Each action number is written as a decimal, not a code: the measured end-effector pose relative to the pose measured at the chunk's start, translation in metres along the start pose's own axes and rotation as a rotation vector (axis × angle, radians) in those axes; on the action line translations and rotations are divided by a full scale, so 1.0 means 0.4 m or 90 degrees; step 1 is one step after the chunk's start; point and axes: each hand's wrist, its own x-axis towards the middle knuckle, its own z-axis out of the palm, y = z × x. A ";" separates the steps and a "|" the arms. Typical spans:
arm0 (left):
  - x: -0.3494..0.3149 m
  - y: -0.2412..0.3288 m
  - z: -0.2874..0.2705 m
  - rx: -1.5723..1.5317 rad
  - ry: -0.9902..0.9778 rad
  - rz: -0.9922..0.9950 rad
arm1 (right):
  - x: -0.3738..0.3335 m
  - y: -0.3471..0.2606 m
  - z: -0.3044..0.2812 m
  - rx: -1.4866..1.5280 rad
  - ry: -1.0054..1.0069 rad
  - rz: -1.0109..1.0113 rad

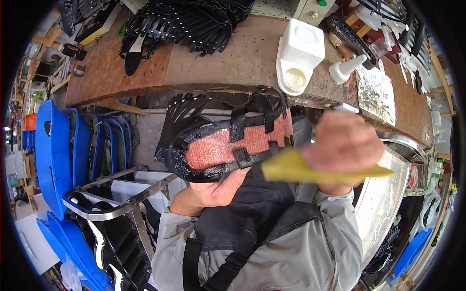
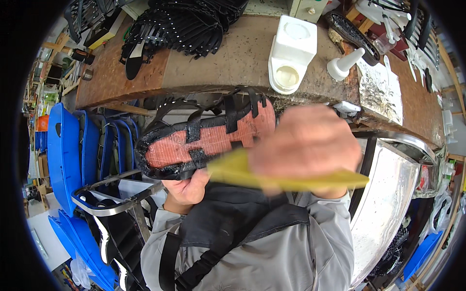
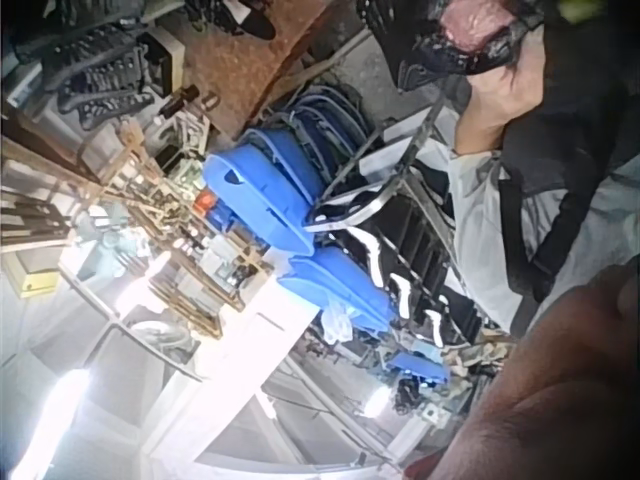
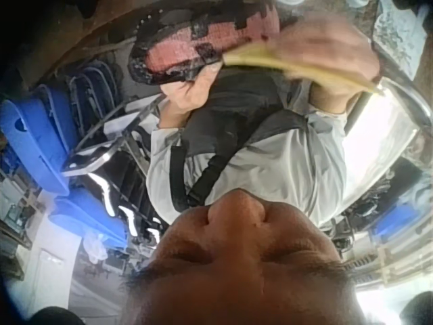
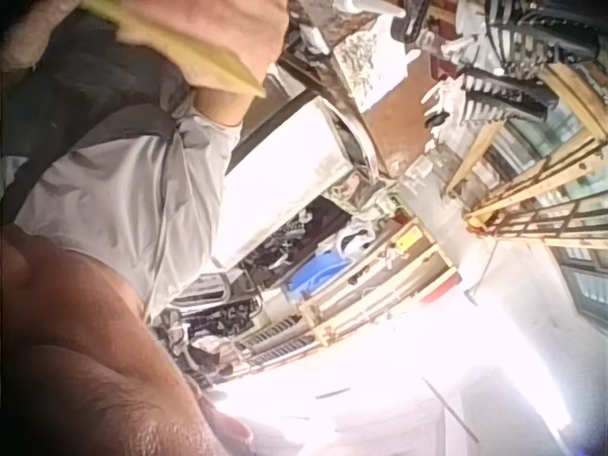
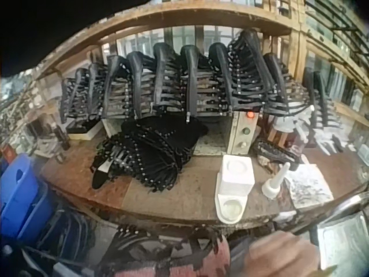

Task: Applying glue to the base and inner edges of footwear components using a brush and glue container.

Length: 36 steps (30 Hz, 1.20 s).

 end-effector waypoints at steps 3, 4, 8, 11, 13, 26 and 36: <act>-0.003 -0.013 -0.009 -0.010 -0.006 -0.086 | 0.007 -0.009 -0.022 0.045 -0.204 0.108; 0.002 -0.014 -0.002 -0.013 -0.009 -0.085 | 0.012 -0.013 -0.054 0.116 -0.293 0.081; 0.040 -0.013 0.024 0.110 0.085 0.022 | 0.027 -0.004 -0.039 -0.077 -0.152 0.212; 0.034 -0.030 0.022 0.064 0.113 -0.134 | -0.001 -0.024 -0.049 0.137 -0.087 0.215; 0.027 -0.047 0.001 -0.044 0.173 -0.153 | -0.034 -0.022 -0.084 0.299 0.183 0.346; 0.028 -0.059 -0.050 -0.371 0.154 -0.177 | -0.223 0.086 0.007 0.587 0.442 0.732; -0.083 -0.031 -0.170 -0.315 0.010 -0.329 | -0.151 0.078 0.062 0.615 0.488 0.711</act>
